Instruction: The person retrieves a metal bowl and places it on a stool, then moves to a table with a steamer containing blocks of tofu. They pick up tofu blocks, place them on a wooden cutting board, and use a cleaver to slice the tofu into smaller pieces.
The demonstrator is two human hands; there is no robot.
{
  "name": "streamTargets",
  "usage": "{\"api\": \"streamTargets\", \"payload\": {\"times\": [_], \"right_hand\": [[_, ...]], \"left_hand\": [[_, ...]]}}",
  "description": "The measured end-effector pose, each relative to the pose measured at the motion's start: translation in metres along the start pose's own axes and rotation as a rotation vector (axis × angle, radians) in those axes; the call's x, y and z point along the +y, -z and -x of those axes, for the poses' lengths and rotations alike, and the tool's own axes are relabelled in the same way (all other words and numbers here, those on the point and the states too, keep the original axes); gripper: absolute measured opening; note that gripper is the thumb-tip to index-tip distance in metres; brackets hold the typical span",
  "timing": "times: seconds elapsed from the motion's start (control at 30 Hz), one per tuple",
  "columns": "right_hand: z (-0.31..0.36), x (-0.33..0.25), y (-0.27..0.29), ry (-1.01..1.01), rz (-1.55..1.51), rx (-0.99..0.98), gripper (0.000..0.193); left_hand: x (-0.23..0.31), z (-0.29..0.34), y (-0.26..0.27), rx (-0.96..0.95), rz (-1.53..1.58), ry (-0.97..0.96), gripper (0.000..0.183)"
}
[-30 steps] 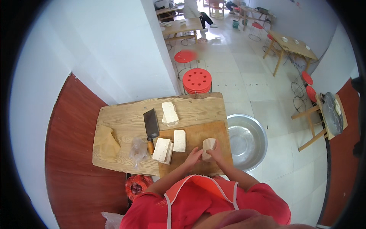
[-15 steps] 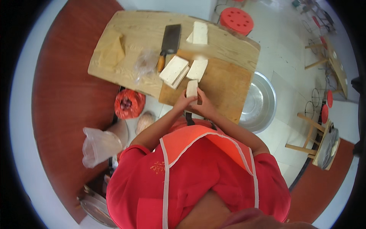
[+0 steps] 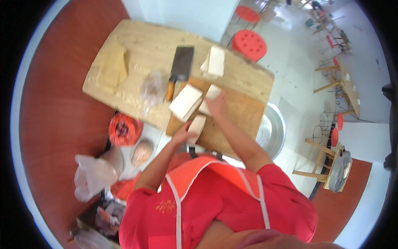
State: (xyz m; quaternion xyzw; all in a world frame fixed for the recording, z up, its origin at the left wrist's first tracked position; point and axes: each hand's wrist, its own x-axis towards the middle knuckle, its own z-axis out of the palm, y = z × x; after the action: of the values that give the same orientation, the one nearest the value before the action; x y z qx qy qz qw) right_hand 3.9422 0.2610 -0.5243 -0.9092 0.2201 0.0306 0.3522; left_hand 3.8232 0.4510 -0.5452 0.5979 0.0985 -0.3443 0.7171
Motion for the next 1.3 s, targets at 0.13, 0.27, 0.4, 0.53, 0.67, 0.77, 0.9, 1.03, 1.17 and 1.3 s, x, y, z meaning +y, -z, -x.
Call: {"api": "streamTargets", "payload": {"times": [0.13,0.27,0.4,0.53,0.67,0.77,0.9,1.03,1.17,1.3], "right_hand": [[-0.002,-0.022,-0.009,-0.169,0.061,0.027,0.102],[0.002,-0.032,-0.007,-0.175,0.178,0.054,0.103],[-0.007,-0.024,-0.005,-0.182,0.164,-0.026,0.105],[-0.030,0.004,-0.008,-0.069,0.004,-0.040,0.100],[-0.055,0.049,-0.002,-0.117,-0.421,-0.142,0.089],[-0.065,0.081,0.013,-0.165,-0.700,-0.156,0.081],[-0.054,0.112,0.051,-0.135,-0.504,-0.300,0.070],[-0.039,0.105,0.073,0.143,0.118,-0.189,0.084],[-0.038,0.061,0.107,0.198,0.345,-0.192,0.099],[-0.071,-0.018,0.195,0.183,-0.788,-0.128,0.035]], "left_hand": [[-0.010,-0.013,0.001,-0.003,-0.206,0.030,0.100],[-0.019,-0.025,0.000,-0.025,-0.286,0.016,0.107],[-0.009,-0.027,-0.002,-0.007,-0.268,0.074,0.106],[0.019,-0.013,0.010,-0.213,0.126,0.262,0.089],[0.031,-0.003,0.019,-0.370,0.366,0.331,0.074],[0.026,-0.002,0.017,-0.422,0.420,0.227,0.068],[0.025,-0.004,0.009,-0.420,0.412,0.198,0.065],[0.043,-0.026,-0.019,-0.374,0.443,0.109,0.068],[0.066,-0.053,-0.041,-0.193,0.316,0.104,0.062],[0.085,-0.080,-0.056,-0.149,0.340,0.008,0.057]]}}
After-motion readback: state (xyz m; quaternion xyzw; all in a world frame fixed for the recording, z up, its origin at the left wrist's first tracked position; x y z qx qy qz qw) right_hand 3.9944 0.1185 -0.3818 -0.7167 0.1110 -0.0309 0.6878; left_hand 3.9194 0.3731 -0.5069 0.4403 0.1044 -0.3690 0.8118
